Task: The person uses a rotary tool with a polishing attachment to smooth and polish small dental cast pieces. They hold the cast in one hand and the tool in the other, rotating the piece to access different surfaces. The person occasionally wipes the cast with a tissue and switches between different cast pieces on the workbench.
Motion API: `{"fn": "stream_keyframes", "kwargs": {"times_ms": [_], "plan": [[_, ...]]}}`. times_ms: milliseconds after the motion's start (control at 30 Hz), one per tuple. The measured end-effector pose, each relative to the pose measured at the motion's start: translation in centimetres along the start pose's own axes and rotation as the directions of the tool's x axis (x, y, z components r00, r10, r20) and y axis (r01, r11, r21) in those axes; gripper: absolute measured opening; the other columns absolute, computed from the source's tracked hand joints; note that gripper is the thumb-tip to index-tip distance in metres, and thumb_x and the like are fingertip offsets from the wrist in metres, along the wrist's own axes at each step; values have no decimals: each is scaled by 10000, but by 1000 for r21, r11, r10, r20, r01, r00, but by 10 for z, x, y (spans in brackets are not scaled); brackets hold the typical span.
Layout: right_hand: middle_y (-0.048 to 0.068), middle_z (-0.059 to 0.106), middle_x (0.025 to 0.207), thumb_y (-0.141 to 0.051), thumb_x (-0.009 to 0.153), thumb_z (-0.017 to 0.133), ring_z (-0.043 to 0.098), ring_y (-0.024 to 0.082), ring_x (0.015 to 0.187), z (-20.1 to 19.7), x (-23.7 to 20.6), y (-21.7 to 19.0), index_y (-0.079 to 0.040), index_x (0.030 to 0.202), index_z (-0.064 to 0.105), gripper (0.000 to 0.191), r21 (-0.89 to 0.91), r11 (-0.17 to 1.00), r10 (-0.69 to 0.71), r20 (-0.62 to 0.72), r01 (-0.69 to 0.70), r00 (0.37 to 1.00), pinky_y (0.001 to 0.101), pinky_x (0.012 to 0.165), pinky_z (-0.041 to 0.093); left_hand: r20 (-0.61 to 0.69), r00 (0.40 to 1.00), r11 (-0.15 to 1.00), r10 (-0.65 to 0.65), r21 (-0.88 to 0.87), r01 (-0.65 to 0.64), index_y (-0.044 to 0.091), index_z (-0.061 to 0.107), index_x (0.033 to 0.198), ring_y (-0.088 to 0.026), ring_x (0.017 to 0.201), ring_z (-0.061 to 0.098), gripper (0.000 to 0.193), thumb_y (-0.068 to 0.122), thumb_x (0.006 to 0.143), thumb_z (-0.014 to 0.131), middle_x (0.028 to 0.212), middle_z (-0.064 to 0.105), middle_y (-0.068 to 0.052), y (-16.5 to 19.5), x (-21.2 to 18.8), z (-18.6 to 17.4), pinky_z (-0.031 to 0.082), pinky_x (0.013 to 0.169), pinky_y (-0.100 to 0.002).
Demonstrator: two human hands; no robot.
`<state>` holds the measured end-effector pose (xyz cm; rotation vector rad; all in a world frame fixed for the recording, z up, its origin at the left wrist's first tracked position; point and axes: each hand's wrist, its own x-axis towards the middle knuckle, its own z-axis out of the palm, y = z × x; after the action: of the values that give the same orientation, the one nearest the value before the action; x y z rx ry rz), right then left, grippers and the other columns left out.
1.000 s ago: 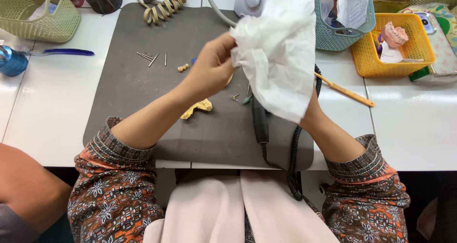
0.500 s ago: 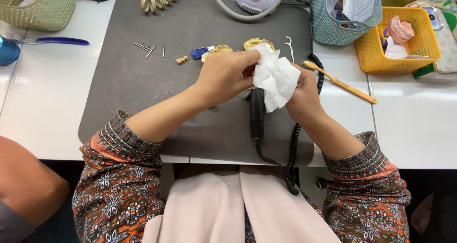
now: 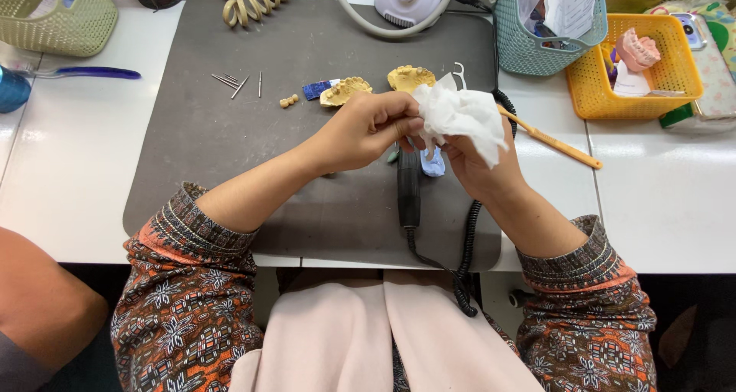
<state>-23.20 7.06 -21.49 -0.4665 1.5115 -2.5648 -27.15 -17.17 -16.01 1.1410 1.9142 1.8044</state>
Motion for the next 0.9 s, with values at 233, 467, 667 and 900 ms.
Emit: {"fn": "stream_keyframes", "kwargs": {"times_ms": [233,467,667,900], "plan": [[166,691,1232,-149,1117,554,689,268,1124,-8,4,-7,57,1328,594,298,311,931,188,42,-191,981,376,1004,539,137,991,968,6,-248,28,8,619,1285,-140,1102,697,282,196,1132,474,1179,695,-67,-5,-1,-12,634,875,-322],[134,713,1200,-214,1104,562,718,249,1074,-11,1,0,41,1272,626,312,211,970,90,149,-121,985,423,995,596,103,995,959,-7,-283,36,25,639,1179,-146,1028,707,419,374,1164,407,1110,674,-60,-9,-2,-8,642,834,-333],[73,660,911,-161,1103,614,599,91,807,9,-7,12,29,1118,661,196,-690,723,-11,-28,-12,1000,251,684,490,-70,962,851,-263,452,266,-16,651,955,-133,734,755,542,502,1052,526,770,691,-91,-9,2,16,559,658,-317],[0,615,964,-156,1147,511,523,56,836,22,-11,-4,6,1275,586,220,-643,766,63,102,17,993,235,739,468,28,1000,1000,-2,-11,3,28,623,1176,-158,834,636,409,358,1158,381,924,706,-87,-15,-5,14,546,765,-306]]}}
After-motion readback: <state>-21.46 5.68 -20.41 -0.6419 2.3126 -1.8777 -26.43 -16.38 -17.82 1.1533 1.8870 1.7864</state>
